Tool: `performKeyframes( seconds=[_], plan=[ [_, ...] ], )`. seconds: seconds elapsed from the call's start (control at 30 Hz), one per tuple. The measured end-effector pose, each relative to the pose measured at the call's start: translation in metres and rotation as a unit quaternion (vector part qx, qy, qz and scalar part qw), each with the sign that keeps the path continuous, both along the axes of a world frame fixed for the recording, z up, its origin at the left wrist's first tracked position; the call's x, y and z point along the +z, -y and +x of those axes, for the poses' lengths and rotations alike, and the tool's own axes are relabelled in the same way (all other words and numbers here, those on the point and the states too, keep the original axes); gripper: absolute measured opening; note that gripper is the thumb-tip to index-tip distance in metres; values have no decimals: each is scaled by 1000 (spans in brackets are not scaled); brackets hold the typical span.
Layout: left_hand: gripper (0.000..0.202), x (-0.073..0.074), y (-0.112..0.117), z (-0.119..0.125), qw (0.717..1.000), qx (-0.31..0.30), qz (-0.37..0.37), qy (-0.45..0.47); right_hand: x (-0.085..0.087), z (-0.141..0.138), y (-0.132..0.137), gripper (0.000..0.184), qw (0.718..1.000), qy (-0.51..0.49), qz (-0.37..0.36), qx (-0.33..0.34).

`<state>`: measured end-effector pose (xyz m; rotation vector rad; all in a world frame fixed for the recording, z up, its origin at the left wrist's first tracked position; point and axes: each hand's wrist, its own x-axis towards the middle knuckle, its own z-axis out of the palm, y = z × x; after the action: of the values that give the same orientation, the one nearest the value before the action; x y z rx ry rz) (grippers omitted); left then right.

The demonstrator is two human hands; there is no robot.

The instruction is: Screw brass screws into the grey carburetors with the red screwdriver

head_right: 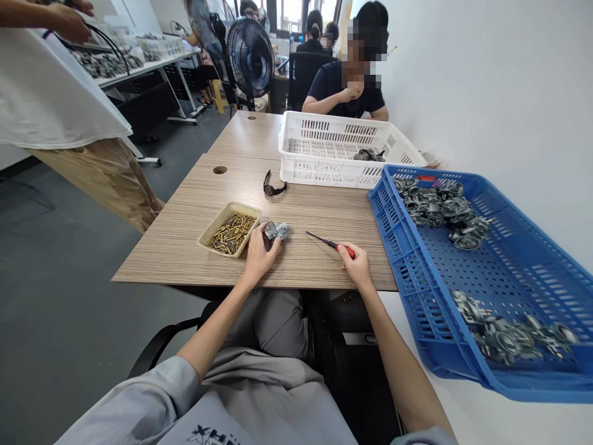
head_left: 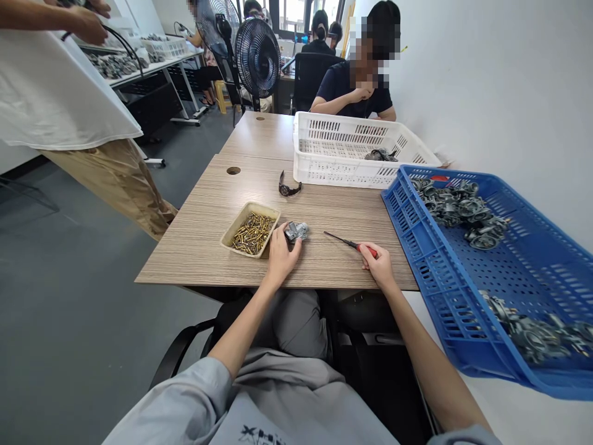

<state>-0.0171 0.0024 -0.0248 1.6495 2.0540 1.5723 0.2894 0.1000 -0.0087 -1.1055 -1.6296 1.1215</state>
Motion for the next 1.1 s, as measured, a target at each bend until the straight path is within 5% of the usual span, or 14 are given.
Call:
performKeyframes(
  seconds=[1.1],
  plan=[
    [43,11,3,0,998,-52,5,20,3,-1,1,58,1000,13,9,0]
  ],
)
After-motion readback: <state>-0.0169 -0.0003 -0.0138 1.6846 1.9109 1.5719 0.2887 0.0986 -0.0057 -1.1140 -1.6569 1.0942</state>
